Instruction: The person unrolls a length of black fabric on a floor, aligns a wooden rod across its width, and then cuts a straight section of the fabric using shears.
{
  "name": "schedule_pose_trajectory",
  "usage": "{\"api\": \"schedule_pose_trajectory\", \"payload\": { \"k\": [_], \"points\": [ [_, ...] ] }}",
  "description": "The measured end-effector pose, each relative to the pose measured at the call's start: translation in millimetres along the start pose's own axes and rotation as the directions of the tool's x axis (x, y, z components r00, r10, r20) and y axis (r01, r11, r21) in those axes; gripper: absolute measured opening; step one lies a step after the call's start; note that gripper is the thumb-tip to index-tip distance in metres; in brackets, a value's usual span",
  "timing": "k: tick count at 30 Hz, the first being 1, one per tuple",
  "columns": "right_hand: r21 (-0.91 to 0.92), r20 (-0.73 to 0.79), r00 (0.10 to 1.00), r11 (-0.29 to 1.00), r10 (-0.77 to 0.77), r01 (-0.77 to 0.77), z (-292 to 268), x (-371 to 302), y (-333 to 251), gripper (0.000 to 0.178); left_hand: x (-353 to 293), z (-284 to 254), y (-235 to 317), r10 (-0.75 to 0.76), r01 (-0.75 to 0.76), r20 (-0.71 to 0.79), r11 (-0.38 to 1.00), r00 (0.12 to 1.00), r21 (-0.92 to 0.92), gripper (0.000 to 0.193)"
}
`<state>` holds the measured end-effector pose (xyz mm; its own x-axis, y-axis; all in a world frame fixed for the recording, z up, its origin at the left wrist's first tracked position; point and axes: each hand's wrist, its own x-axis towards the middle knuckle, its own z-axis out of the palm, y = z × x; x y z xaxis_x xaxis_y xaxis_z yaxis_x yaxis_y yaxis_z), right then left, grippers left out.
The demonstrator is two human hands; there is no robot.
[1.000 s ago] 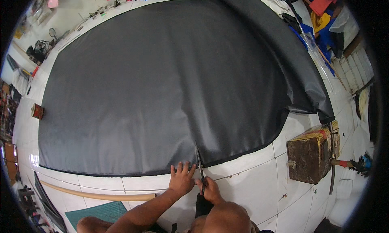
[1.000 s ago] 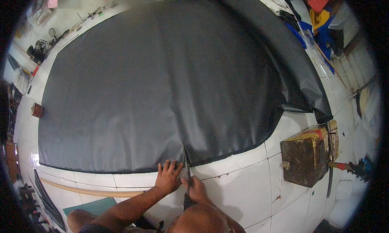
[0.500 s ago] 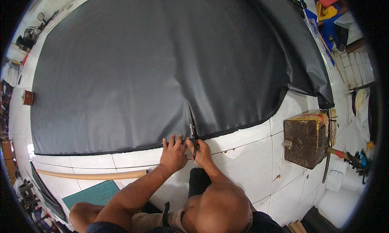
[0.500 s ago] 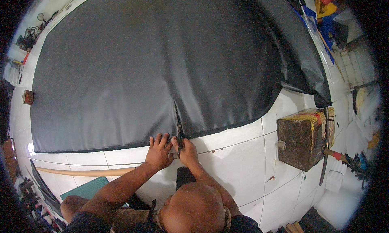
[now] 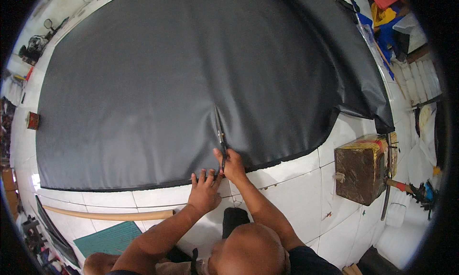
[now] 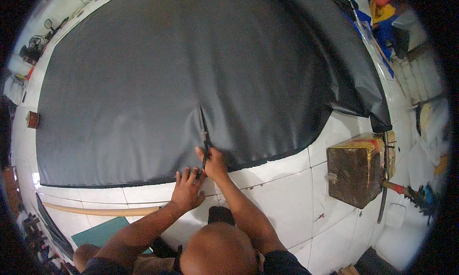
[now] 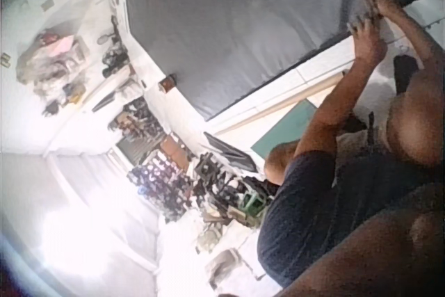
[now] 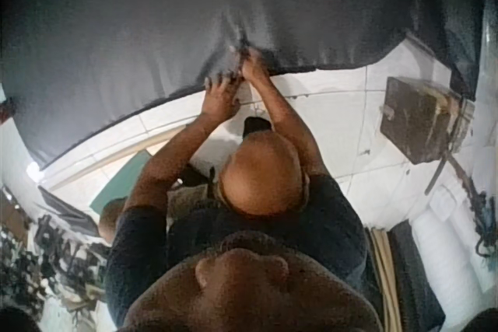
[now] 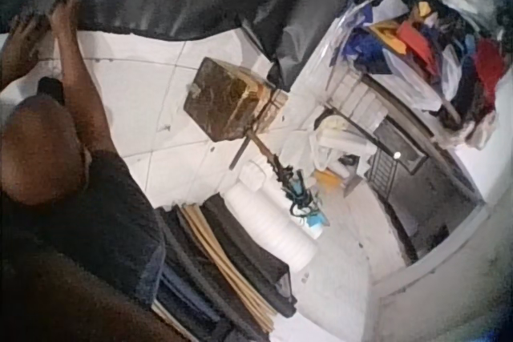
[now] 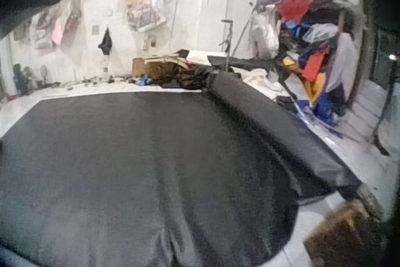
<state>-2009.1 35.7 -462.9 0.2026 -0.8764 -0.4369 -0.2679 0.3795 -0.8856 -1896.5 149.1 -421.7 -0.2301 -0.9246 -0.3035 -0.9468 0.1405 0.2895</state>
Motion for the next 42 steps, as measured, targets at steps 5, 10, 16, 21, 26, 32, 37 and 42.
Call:
{"api": "schedule_pose_trajectory", "payload": {
  "k": [5,10,16,21,26,32,37,42],
  "points": [
    [0.042,0.023,0.995,0.995,0.093,-0.094,0,3,-19,0.050,-2,-2,-4,0.004,-0.004,0.017,1.000,1.000,-0.009,0.077],
    [-0.002,0.053,0.995,0.996,0.088,-0.088,3,71,-45,0.056,2,-3,-1,0.009,-0.010,0.084,1.000,0.996,0.015,0.075],
    [0.015,0.026,0.996,0.996,0.089,-0.089,16,106,-68,0.056,2,2,-2,0.004,-0.007,0.094,0.999,0.996,0.039,0.075],
    [0.068,0.002,0.994,0.992,0.108,-0.108,22,115,-76,0.056,0,1,-8,0.010,-0.015,0.163,0.999,0.987,0.028,0.077],
    [0.007,-0.004,0.995,0.995,0.097,-0.097,27,195,-98,0.059,5,0,-6,0.014,-0.014,0.196,1.000,0.980,-0.002,0.080],
    [0.030,-0.029,0.999,0.999,0.026,-0.025,37,226,-121,0.060,6,-6,-8,-0.012,0.033,0.217,0.995,0.976,-0.090,0.072],
    [0.047,0.020,0.997,0.996,0.074,-0.075,38,246,-137,0.060,7,-4,-9,-0.012,0.026,0.262,0.998,0.965,-0.052,0.078],
    [0.044,0.017,0.999,0.998,0.047,-0.048,37,306,-172,0.062,7,-7,-8,0.008,0.015,0.182,0.992,0.983,-0.123,0.074]
  ]
}}
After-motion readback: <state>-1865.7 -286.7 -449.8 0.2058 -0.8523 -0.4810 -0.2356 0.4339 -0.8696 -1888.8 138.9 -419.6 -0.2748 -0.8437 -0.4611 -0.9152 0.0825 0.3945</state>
